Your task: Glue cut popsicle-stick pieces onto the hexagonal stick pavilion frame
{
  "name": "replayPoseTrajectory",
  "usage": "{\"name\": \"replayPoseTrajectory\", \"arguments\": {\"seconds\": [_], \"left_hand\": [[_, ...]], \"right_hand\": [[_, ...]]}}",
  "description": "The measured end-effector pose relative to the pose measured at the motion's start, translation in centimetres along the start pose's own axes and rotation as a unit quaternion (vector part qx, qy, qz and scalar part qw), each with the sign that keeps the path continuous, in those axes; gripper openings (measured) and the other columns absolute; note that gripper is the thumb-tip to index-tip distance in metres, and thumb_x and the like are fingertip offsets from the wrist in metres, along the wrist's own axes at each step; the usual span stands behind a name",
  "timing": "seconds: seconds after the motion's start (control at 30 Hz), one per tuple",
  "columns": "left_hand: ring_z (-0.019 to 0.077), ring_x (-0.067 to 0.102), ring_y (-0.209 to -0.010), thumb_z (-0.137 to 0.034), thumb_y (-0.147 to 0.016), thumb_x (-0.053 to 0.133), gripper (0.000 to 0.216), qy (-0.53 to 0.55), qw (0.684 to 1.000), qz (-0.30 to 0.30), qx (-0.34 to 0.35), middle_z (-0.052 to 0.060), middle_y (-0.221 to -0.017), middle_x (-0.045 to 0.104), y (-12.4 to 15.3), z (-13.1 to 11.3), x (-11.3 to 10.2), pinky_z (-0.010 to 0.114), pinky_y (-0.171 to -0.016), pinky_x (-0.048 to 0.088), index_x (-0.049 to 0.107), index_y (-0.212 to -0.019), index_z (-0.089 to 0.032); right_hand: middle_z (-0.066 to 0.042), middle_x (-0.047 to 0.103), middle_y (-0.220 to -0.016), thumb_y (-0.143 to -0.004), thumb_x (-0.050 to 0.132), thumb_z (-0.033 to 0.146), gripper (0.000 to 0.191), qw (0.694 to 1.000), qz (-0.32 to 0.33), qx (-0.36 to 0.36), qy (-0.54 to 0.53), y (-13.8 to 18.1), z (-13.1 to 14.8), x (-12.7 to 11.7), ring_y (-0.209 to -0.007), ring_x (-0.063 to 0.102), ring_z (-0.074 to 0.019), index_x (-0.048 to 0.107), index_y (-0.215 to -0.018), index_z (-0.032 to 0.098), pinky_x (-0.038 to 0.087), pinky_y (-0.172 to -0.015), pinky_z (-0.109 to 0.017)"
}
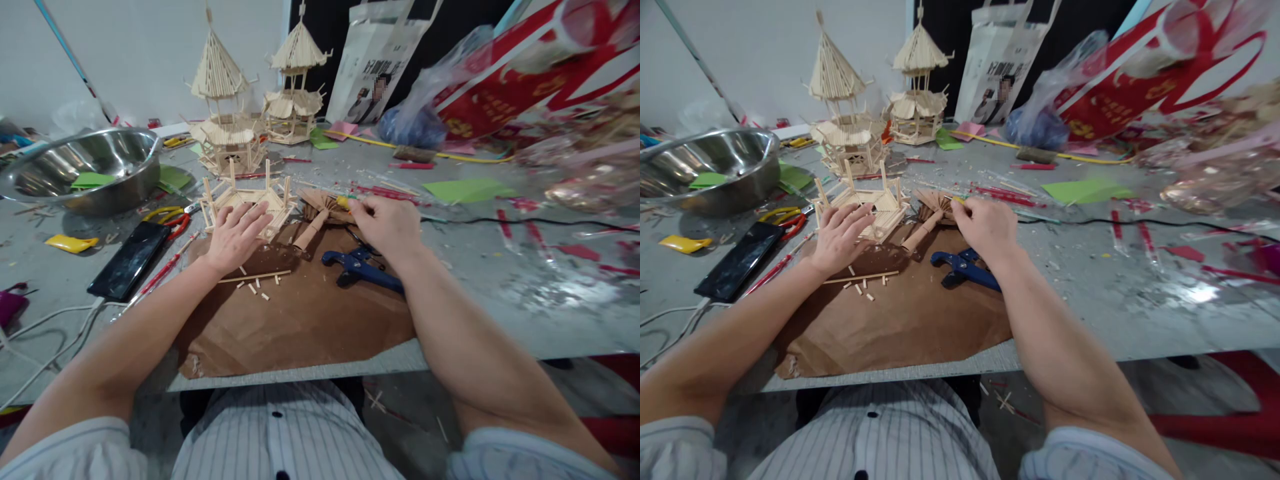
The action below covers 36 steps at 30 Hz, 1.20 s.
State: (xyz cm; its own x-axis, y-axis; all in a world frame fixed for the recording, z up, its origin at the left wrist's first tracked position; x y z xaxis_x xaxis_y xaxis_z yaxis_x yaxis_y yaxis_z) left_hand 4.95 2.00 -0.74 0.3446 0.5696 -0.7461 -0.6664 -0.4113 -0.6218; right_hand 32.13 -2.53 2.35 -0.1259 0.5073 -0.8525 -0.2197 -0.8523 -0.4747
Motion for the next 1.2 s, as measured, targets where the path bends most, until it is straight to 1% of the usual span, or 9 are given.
{"name": "replayPoseTrajectory", "arguments": {"seconds": [0.17, 0.37, 0.57, 0.73, 0.93, 1.2], "left_hand": [[0.0209, 0.044, -0.118, -0.038, -0.085, 0.047, 0.039, -0.004, 1.000, -0.008, 0.004, 0.003, -0.130, 0.051, 0.05, 0.05, 0.09, 0.039, -0.099, 0.025, 0.046, -0.122, -0.027], [0.0210, 0.044, -0.118, -0.038, -0.085, 0.046, 0.039, -0.007, 1.000, -0.012, 0.005, 0.003, -0.130, 0.051, 0.09, 0.10, 0.17, 0.039, -0.099, 0.026, 0.046, -0.122, -0.028], [0.0211, 0.044, -0.118, -0.038, -0.085, 0.045, 0.038, -0.004, 1.000, -0.009, 0.002, 0.003, -0.129, 0.052, 0.04, 0.04, 0.13, 0.040, -0.100, 0.026, 0.047, -0.122, -0.027], [0.0208, 0.044, -0.118, -0.037, -0.085, 0.046, 0.039, -0.005, 1.000, -0.013, 0.004, 0.003, -0.129, 0.052, 0.05, 0.08, 0.11, 0.040, -0.099, 0.026, 0.046, -0.123, -0.028], [0.0215, 0.042, -0.120, -0.039, -0.085, 0.045, 0.040, -0.002, 1.000, 0.002, 0.002, 0.004, -0.131, 0.050, 0.05, 0.10, 0.09, 0.041, -0.100, 0.025, 0.046, -0.123, -0.028], [0.0218, 0.041, -0.122, -0.038, -0.084, 0.048, 0.042, -0.007, 1.000, 0.000, 0.011, 0.004, -0.133, 0.048, 0.15, 0.16, 0.06, 0.042, -0.102, 0.024, 0.044, -0.125, -0.029]], "right_hand": [[-0.008, 0.061, -0.058, -0.084, 0.034, 0.050, 0.047, 1.000, -0.005, -0.002, -0.005, -0.04, -0.03, 0.14, -0.058, 0.054, -0.0196, 0.062, -0.061, 0.021, 0.024, -0.051, -0.029], [-0.008, 0.062, -0.061, -0.084, 0.034, 0.051, 0.046, 1.000, 0.002, -0.003, -0.009, 0.01, -0.11, 0.23, -0.060, 0.055, -0.0205, 0.063, -0.064, 0.021, 0.025, -0.051, -0.029], [-0.008, 0.064, -0.062, -0.084, 0.034, 0.051, 0.047, 1.000, -0.011, -0.010, -0.004, -0.01, -0.11, 0.34, -0.059, 0.054, -0.0196, 0.064, -0.064, 0.022, 0.024, -0.051, -0.029], [-0.008, 0.064, -0.063, -0.084, 0.035, 0.049, 0.045, 1.000, 0.003, -0.009, 0.001, -0.03, -0.06, 0.30, -0.059, 0.054, -0.0195, 0.064, -0.065, 0.021, 0.025, -0.051, -0.029], [-0.008, 0.063, -0.061, -0.084, 0.035, 0.051, 0.046, 1.000, 0.005, -0.001, -0.001, -0.01, -0.01, 0.35, -0.059, 0.054, -0.0200, 0.065, -0.066, 0.021, 0.025, -0.052, -0.029], [-0.008, 0.064, -0.061, -0.083, 0.038, 0.047, 0.041, 1.000, -0.002, -0.003, -0.001, -0.04, -0.07, 0.44, -0.058, 0.053, -0.0193, 0.066, -0.066, 0.022, 0.024, -0.051, -0.029]]}}
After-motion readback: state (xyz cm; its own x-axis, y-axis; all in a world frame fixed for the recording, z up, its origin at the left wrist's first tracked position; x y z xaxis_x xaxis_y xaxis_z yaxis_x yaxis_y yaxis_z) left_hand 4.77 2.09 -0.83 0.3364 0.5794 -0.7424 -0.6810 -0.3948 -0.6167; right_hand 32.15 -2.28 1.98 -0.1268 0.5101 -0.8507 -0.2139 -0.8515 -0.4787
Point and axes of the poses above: each hand's wrist, its own y-axis away from the middle knuckle, its own x-axis out of the palm, z = x × y, the point moved 1 cm from there along -y, towards the middle knuckle
